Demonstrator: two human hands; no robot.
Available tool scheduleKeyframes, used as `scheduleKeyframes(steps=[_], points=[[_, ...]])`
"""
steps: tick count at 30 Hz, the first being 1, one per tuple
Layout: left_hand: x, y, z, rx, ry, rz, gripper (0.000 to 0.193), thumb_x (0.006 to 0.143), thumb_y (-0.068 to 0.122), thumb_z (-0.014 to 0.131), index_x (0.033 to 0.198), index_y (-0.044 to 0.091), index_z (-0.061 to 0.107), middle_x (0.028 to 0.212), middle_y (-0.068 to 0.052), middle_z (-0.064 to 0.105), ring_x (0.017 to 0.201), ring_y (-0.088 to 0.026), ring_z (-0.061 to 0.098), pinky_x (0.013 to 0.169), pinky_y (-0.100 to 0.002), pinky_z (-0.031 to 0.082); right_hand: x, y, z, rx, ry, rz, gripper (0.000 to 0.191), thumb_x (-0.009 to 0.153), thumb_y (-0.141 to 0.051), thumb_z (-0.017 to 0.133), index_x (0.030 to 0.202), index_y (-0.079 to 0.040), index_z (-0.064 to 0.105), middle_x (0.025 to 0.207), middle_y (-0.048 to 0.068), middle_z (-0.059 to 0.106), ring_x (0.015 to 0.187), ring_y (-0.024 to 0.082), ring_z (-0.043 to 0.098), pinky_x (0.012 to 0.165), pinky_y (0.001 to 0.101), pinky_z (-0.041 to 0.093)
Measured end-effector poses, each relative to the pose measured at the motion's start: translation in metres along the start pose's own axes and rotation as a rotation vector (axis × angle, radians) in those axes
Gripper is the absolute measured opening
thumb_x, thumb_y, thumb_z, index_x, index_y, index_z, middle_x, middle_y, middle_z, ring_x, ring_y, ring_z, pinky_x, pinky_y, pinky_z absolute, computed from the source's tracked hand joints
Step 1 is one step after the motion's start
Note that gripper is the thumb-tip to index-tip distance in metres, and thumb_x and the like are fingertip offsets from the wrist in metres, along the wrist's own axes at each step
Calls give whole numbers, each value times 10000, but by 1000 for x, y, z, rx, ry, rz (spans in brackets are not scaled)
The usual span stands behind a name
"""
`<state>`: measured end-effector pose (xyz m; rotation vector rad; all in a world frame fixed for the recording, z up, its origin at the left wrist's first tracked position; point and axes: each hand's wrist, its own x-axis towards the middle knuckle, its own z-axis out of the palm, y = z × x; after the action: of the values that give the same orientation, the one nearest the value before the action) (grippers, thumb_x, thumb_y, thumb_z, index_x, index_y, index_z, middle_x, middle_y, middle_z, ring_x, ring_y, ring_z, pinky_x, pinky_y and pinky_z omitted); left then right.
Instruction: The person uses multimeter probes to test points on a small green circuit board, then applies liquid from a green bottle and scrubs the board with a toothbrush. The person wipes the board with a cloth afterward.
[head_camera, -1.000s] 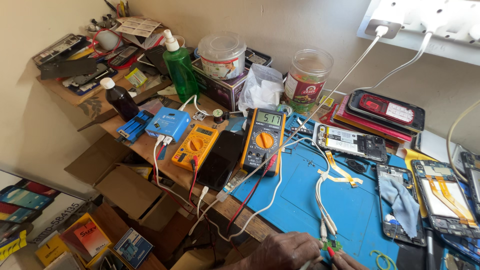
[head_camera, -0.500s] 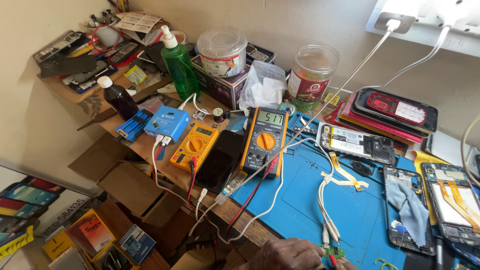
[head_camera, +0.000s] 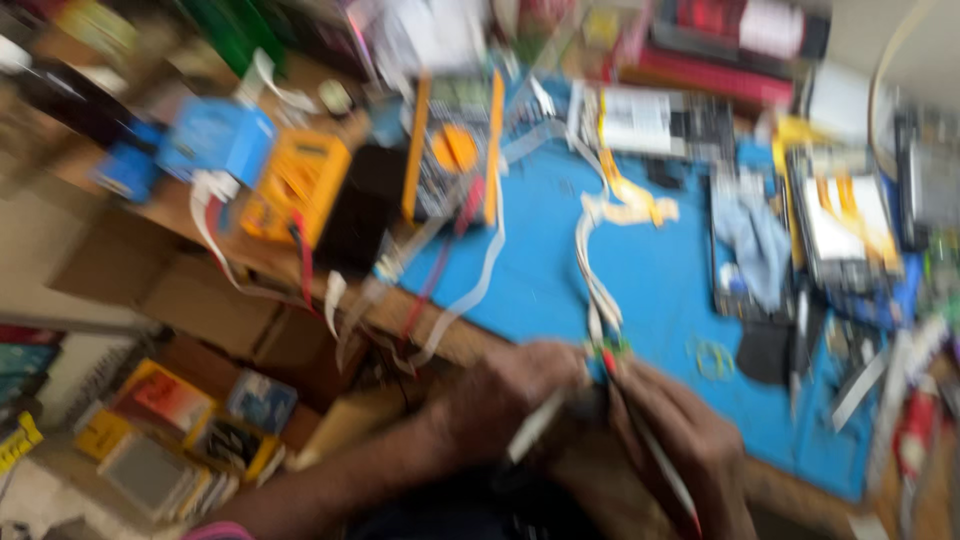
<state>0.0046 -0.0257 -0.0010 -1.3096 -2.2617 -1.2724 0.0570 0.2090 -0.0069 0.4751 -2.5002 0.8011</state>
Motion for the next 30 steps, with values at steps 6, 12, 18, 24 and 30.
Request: scheduleKeyframes(steps=[6,12,18,24,30], points=[[11,10,-4,56,29,-52,172,950,57,674,1101,9,606,1185,-192,710,1067,-352,726,860,-414,602,20,-34,-13,1,-9,62,336,845,-19,780,1176,-64,746,1144,115,760,994,238,769,833,325,620],[13,12,-7,56,45,-41,197,958,83,674,1115,-7,595,1177,-202,702,1075,-369,714,891,-423,597,23,-32,-12,-16,-16,41,330,838,-42,786,1166,-50,751,1130,123,757,974,245,767,814,324,623],[9,4,1,48,41,-63,191,953,58,718,1090,-1,599,1133,-185,714,1007,-343,732,816,-411,605,19,-30,-11,-19,33,60,270,875,-36,784,1139,-72,738,1106,118,768,970,238,772,831,313,616],[9,2,1,-386,435,-223,139,1007,-11,709,1059,27,586,1161,-159,713,1073,-207,772,872,-295,647,22,-31,-16,382,260,385,303,989,-55,596,1288,-92,623,1097,86,744,1000,199,748,901,269,601],[0,6,-8,-490,452,-305,164,1005,20,705,1048,12,547,1178,-171,719,1055,-162,746,902,-276,655,34,-35,-2,-97,68,255,393,813,-98,861,1174,-42,717,972,137,732,881,275,703,765,368,553]])
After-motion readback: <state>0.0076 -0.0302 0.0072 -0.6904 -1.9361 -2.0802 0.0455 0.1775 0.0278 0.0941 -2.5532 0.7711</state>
